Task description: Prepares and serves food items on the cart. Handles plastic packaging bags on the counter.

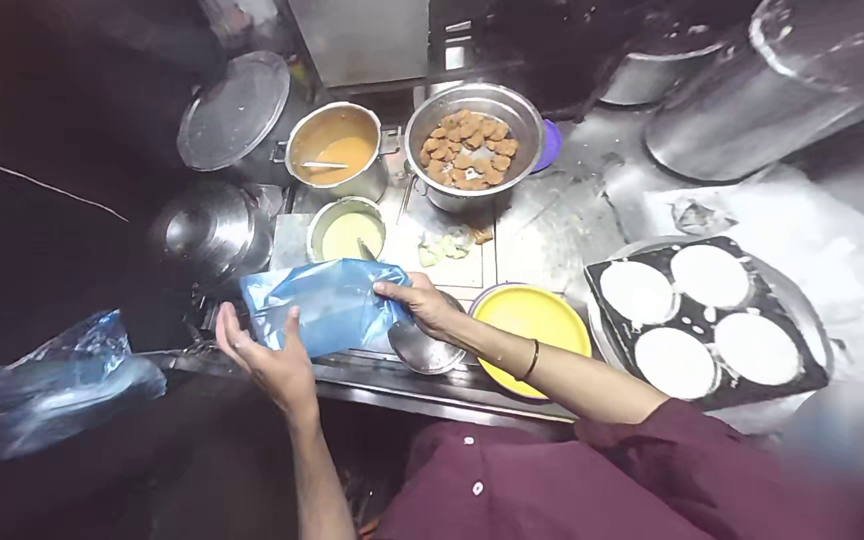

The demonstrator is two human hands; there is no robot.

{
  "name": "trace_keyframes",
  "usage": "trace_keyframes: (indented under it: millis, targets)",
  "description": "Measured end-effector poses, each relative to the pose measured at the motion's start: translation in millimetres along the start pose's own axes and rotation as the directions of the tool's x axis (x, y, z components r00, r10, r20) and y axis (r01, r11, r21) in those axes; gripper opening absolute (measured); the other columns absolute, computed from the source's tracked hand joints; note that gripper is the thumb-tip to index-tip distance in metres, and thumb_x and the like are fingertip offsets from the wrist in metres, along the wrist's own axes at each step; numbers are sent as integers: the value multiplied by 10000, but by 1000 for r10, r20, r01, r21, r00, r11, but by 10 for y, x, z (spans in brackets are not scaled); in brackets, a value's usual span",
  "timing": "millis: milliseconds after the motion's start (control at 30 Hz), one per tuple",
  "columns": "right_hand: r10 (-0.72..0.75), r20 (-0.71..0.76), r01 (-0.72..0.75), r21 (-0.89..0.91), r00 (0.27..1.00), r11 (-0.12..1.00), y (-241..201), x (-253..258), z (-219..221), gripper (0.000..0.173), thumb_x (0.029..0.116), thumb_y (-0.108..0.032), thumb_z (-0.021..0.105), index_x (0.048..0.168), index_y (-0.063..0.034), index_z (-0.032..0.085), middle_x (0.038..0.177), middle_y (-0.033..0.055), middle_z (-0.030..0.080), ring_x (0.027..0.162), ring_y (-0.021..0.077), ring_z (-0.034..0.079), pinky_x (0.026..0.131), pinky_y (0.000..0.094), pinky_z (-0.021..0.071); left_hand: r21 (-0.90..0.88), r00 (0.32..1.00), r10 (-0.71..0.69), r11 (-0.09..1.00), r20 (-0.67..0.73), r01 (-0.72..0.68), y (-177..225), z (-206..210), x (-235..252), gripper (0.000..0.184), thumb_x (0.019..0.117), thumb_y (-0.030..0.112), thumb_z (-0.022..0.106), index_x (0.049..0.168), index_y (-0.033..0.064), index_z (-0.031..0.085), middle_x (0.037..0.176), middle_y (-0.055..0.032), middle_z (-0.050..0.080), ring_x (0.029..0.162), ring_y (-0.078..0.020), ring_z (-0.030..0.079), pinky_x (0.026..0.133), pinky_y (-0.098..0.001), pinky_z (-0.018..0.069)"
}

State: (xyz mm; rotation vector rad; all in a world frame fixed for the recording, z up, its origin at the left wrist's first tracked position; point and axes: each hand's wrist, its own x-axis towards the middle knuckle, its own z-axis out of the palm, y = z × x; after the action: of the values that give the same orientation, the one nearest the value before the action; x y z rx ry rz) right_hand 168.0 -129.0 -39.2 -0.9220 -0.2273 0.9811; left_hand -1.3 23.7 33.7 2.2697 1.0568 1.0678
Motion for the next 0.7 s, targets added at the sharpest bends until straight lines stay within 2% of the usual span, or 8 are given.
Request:
trace_keyframes:
  millis: [100, 200, 300, 400, 467, 533, 600, 700]
  targets:
    - [-4, -64, -7, -180, 998, 984, -160, -124, 98, 295, 891, -192, 809, 1059, 22, 697, 889, 105, 727, 780, 156, 696, 746, 342, 601, -134, 972, 199, 974, 124, -182, 267, 196, -256, 591, 832, 384, 841, 1215, -28, 661, 1269, -192, 626, 1213, -286, 589, 1042, -409, 504]
    - [54, -68, -63, -148, 996, 987, -304, -368, 151, 297, 923, -209, 773, 1108, 9, 689, 922, 85, 741, 820, 137, 715, 789, 334, 613, -573, 913, 148, 812, 380, 108, 513, 536, -545, 333, 801, 130, 865, 1042, -22, 692, 1025, -95, 706, 912, -184, 714, 775, -329, 650]
    - [-9, -146, 29, 136, 989, 990, -360, -442, -20, 245, 1016, -239, 653, 1054, 4, 652, 923, 91, 702, 823, 154, 684, 796, 349, 594, -692, 943, -1, 679, 333, 246, 520, 616, -523, 67, 886, -72, 691, 936, -27, 686, 865, -59, 724, 744, -139, 699, 686, -298, 626]
    - [-63, -175, 89, 145, 983, 986, -416, -550, -174, 201, 1024, -223, 640, 938, -45, 603, 881, 56, 681, 815, 138, 677, 791, 341, 591, -604, 915, 21, 757, 403, 248, 504, 651, -481, 117, 949, 6, 630, 1064, -12, 647, 955, -28, 692, 854, -100, 670, 781, -276, 592]
    - [-65, -155, 66, 1, 986, 998, -356, -623, -195, 219, 1015, -232, 649, 916, -41, 607, 828, 41, 656, 771, 114, 642, 748, 314, 562, -477, 780, 62, 820, 623, 316, 650, 716, -576, 415, 880, 129, 718, 1246, -28, 602, 1148, -88, 670, 1031, -147, 661, 891, -330, 580]
    - [-96, -181, 82, -83, 979, 993, -331, -675, -209, 220, 1009, -238, 655, 941, -30, 646, 837, 65, 675, 767, 130, 648, 731, 328, 566, -478, 744, 14, 775, 668, 414, 769, 838, -681, 433, 807, 136, 799, 1181, 5, 626, 1099, -102, 688, 984, -189, 693, 826, -344, 623]
    - [-161, -265, 158, -33, 951, 987, -395, -681, -306, 223, 1034, -255, 616, 1019, -38, 665, 932, 89, 696, 841, 172, 680, 785, 378, 602, -595, 799, -110, 610, 591, 523, 725, 926, -632, 137, 904, 44, 720, 997, -41, 667, 914, -153, 685, 812, -237, 681, 718, -384, 607]
    - [-229, -394, 239, -24, 890, 971, -443, -737, -482, 243, 1029, -273, 637, 956, -45, 595, 951, 120, 697, 868, 219, 692, 825, 438, 605, -630, 805, -265, 512, 531, 585, 626, 955, -541, 163, 1033, 127, 584, 1062, -28, 622, 920, -144, 665, 830, -229, 667, 768, -411, 597]
